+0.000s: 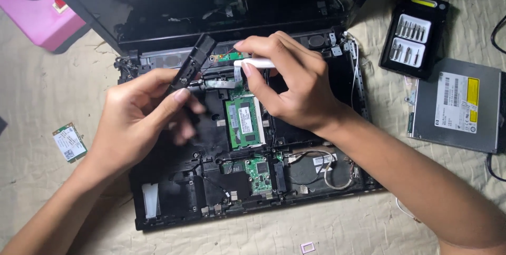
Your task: Reconnecting internal ribbon cables and installing a metal shield bracket inside a laptop during reassembly.
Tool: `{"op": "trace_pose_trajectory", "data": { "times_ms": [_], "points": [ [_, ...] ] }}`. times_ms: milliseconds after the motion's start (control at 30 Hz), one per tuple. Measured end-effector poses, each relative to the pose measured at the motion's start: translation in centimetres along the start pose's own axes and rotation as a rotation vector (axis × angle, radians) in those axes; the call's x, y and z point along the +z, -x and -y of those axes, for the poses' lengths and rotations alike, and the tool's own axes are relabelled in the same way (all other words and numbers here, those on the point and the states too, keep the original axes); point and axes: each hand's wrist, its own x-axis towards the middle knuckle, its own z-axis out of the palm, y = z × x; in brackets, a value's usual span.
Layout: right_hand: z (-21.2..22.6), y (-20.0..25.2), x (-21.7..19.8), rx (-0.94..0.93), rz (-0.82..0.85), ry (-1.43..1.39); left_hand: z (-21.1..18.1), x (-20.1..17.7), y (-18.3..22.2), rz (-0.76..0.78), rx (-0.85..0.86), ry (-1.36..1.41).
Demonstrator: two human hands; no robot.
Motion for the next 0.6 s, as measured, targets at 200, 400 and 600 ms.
{"op": "trace_pose_trajectory", "data": {
  "times_ms": [200,400,600],
  "points": [
    [0.1,-0.1,-0.2,0.007,-0.011,-0.013,0.1,1.3,-1.1,-0.031,-0.011,0.020],
    [0.0,0.0,-0.5,0.012,-0.010,-0.031,1.1,2.1,-1.4,-0.175,0.017,0.003],
    [0.3,0.0,-0.6,-0.034,-0.046,-0.014,0.2,2.0,-1.5,-0.154,0.015,0.009]
  ]
}}
